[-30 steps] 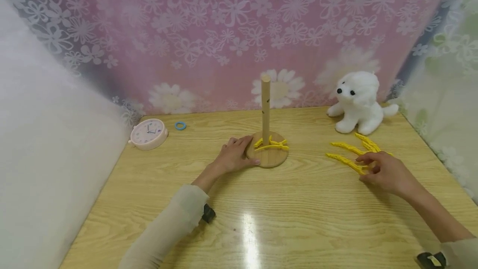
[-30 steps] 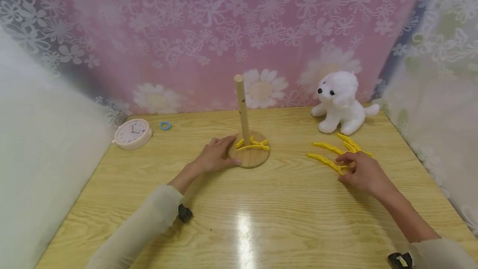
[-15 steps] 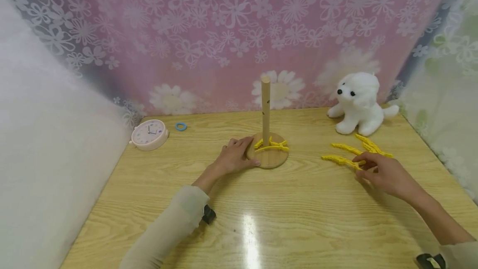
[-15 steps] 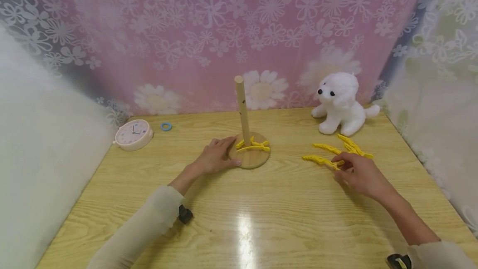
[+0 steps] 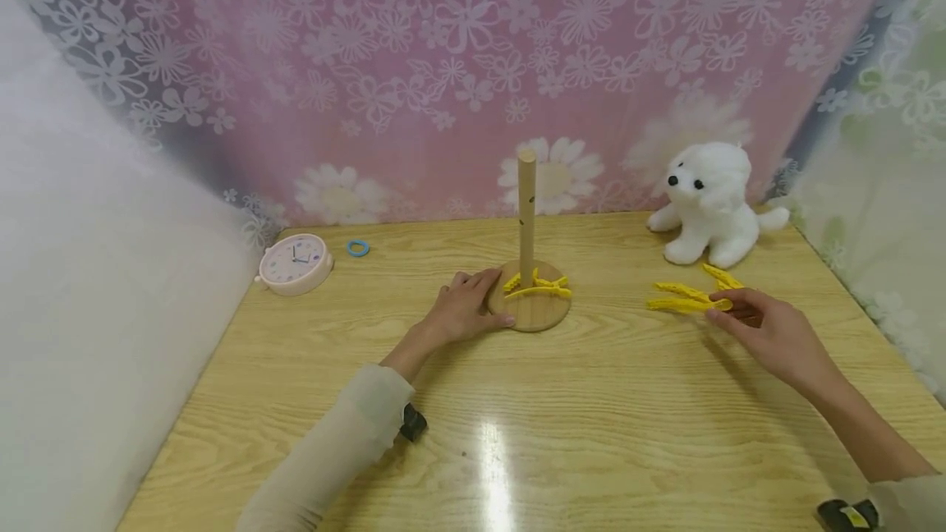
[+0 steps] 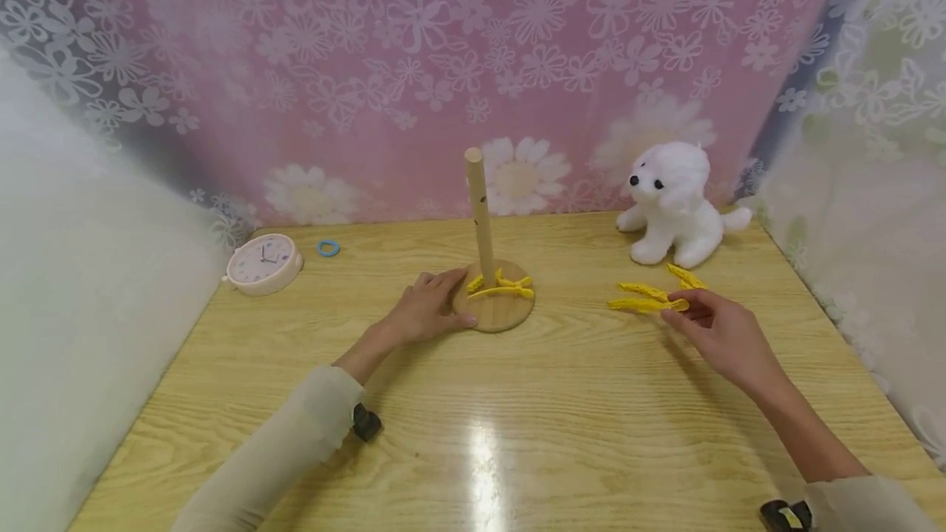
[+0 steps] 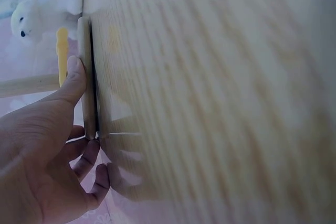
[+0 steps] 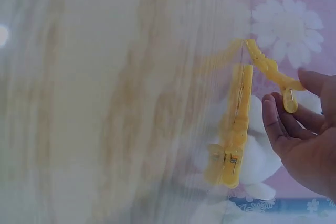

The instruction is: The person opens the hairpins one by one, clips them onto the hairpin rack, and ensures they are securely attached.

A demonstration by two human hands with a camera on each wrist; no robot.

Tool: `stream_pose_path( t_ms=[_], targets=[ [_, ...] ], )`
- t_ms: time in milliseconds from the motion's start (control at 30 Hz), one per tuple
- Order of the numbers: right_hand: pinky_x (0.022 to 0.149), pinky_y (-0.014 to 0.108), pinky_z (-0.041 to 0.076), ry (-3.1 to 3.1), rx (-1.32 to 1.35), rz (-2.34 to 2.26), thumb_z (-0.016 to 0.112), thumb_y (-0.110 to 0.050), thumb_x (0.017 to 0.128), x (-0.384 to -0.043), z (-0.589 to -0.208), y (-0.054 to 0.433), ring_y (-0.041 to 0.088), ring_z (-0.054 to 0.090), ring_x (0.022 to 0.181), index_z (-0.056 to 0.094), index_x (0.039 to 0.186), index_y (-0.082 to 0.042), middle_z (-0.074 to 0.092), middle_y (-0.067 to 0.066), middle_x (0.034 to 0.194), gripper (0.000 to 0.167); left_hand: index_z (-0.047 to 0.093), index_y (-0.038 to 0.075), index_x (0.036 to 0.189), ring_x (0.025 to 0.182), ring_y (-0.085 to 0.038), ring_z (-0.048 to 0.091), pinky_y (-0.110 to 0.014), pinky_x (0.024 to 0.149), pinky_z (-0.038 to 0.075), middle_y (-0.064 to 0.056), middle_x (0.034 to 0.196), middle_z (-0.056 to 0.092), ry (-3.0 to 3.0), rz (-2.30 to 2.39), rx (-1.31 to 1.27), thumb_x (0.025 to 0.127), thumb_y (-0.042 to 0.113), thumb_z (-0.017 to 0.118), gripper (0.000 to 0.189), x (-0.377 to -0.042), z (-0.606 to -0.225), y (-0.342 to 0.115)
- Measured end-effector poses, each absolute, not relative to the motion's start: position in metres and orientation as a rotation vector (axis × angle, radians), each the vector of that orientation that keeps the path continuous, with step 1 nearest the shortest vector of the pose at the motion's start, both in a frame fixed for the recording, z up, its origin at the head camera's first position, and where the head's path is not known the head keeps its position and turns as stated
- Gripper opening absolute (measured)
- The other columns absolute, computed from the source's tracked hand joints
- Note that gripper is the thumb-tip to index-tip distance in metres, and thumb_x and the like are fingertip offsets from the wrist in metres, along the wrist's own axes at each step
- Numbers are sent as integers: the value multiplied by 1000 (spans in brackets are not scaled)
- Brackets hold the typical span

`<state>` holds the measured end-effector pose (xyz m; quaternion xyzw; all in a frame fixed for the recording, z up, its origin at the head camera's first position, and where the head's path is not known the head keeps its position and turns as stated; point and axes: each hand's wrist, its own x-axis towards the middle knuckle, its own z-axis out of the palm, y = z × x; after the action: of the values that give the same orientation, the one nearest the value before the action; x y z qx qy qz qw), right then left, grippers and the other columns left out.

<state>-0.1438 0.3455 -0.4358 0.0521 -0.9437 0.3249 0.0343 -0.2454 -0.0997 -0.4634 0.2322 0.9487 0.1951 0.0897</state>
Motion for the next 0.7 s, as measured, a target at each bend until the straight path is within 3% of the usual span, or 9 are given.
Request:
stream_pose_path(
  t_ms=[233,500,700],
  targets=[
    [64,23,52,-2916,196,968,80,-34,94,-144,-432,349,-5,65,78,70,129,-3,78,9,98,48,26,24,167,138,-27,39,-60,112,31,2,168,33,2825,579,687,93,66,66,94,-246,-463,-100],
    [63,25,54,-2815,248,1087,68,-20,103,-144,-435,346,1,69,84,67,133,-6,74,22,114,33,25,24,167,139,-27,38,-59,111,32,1,168,33,2828,580,696,93,66,66,94,-245,-464,-100],
    [55,24,48,-2736,191,1047,67,-16,104,-147,-430,336,-1,66,75,71,128,-5,75,20,105,28,25,23,167,138,-27,39,-58,111,31,2,169,33,2829,579,698,94,66,65,94,-246,-465,-100]
  ],
)
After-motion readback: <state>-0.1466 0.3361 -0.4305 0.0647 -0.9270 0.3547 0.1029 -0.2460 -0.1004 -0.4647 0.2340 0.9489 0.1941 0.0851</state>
